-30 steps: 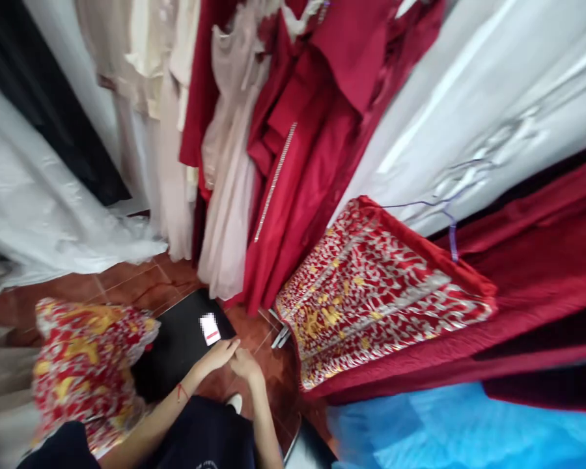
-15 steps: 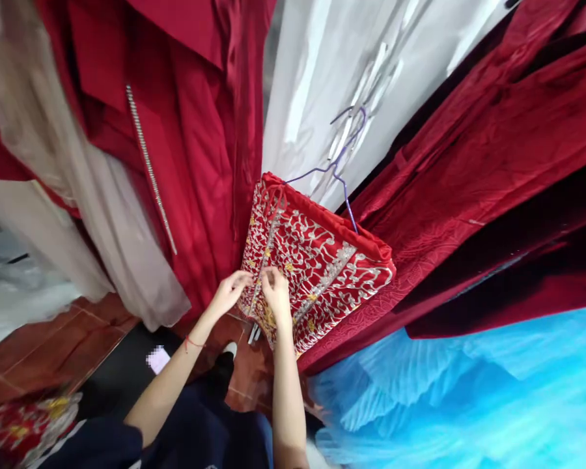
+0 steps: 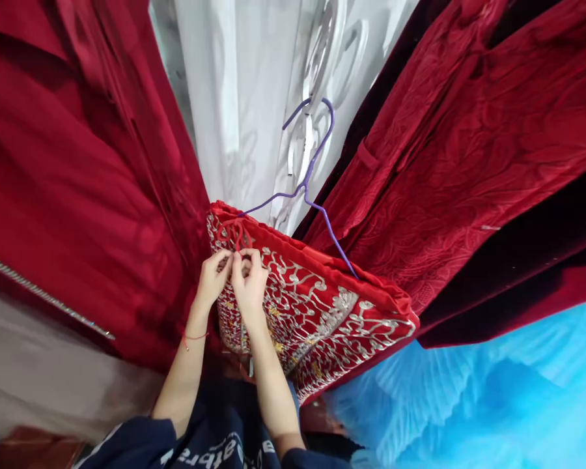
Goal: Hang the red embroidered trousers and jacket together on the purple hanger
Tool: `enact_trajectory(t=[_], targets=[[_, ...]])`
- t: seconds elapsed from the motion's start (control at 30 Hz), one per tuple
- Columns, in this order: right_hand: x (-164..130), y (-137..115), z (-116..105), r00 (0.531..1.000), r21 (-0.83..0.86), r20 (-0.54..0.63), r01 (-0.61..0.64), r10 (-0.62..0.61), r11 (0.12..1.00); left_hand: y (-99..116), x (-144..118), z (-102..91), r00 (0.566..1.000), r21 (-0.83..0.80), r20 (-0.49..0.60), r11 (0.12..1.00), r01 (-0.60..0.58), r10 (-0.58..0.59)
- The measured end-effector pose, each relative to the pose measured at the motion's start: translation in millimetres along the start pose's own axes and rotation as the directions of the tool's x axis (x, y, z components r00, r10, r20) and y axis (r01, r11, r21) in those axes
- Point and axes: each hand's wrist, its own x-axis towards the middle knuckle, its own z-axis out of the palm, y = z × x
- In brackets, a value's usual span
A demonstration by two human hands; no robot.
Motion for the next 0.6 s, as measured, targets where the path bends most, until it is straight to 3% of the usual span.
enact_trajectory(t=[0.07,0.17,0.23,0.33,0.4,0.47,0.53,0.6], targets=[[1,-5,-8,0.999,-0.058,0.053,-0.003,0.006,0.998,-2,2,-1.9,1.000,-0.012,-0.004,1.000,-0.022,0.021],[0,-14,-23,0.957,-0.117,0.284,-0.031,0.064,0.993,1,6,-0.1,0.996,-0.129,-0.078,0.991,0.025,-0.036],[-1,-19,-32,0.908,-0.147,0.409,-0.036,0.094,0.988,5,8,3.4,0.997,-0.177,-0.009,0.982,0.068,-0.071],[-2,-27,-46,0.872,-0.139,0.476,-0.053,0.114,0.989,8,10,7.1,0.991,-0.177,0.110,0.979,0.101,-0.082],[-3,-32,-59,0.915,-0.027,0.399,-0.053,0.060,0.998,2,13,4.4,0.992,-0.192,0.054,0.974,0.123,-0.115],[-5,-38,-75,0.984,0.094,0.174,0.022,-0.038,0.995,-10,16,-5.4,0.975,-0.253,-0.124,0.956,0.150,-0.185],[-7,-45,-93,0.992,0.087,-0.026,0.125,-0.123,0.988,-25,21,-22.0,0.896,-0.346,-0.364,0.930,0.123,-0.254],[-9,-53,-109,0.982,-0.012,-0.041,0.184,-0.185,0.983,-38,26,-41.0,0.777,-0.409,-0.554,0.911,0.060,-0.300]])
